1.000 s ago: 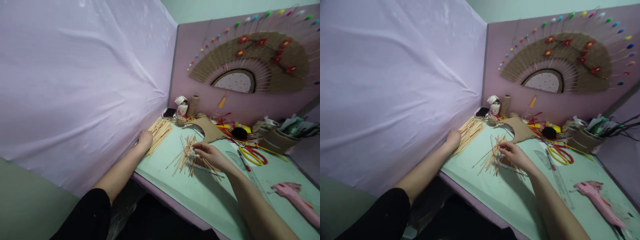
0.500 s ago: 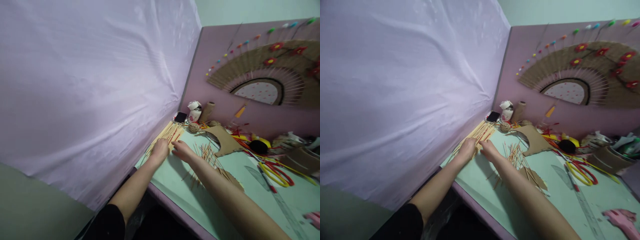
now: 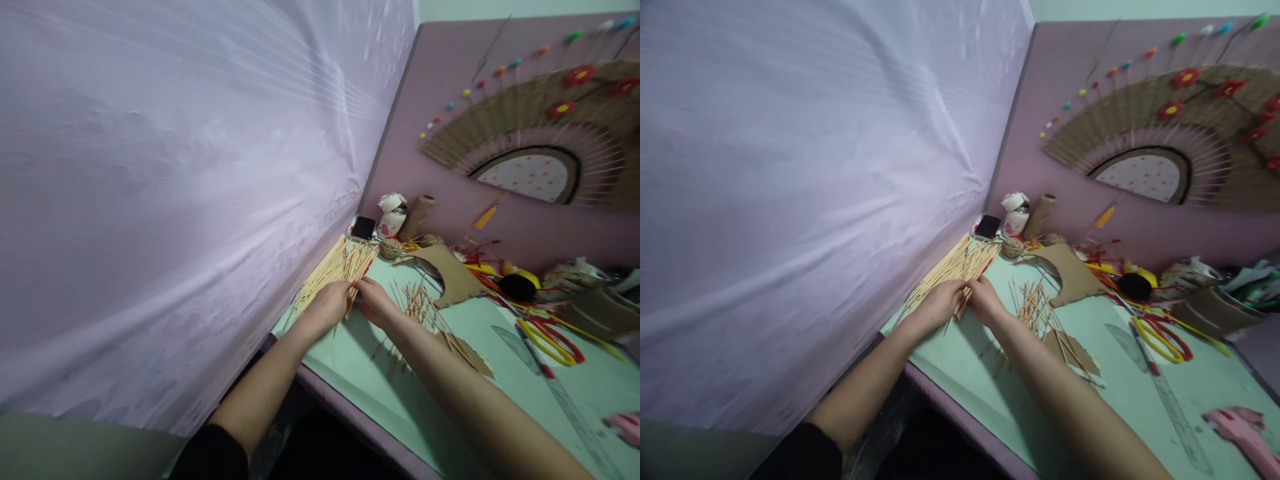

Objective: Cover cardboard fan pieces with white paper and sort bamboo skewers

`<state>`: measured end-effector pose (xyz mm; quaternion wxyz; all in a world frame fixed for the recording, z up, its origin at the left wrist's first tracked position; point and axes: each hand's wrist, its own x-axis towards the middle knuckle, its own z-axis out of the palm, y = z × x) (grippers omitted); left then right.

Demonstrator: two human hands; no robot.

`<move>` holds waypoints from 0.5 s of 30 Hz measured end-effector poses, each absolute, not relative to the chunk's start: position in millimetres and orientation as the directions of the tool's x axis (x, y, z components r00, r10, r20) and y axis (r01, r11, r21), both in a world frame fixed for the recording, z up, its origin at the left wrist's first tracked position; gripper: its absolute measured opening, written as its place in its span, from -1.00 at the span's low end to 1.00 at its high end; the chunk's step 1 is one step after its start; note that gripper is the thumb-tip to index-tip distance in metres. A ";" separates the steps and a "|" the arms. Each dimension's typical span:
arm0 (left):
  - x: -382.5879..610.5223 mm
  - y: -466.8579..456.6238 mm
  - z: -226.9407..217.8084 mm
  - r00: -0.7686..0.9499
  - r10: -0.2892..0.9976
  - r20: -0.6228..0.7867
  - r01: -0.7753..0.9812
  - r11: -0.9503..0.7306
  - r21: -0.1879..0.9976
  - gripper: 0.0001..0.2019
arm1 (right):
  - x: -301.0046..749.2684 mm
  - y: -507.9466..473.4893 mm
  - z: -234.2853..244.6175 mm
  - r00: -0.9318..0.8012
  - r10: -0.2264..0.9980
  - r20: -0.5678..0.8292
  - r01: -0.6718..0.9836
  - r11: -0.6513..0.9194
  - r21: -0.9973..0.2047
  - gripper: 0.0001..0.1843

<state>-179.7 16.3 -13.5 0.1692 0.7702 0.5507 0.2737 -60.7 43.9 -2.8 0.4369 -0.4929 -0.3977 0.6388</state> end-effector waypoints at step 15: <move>-191.8 37.2 3.8 0.077 0.995 0.062 0.883 -0.097 0.459 -0.69 | -58.0 43.7 1.9 -0.189 0.942 -0.278 -0.201 -0.315 -0.928 -0.74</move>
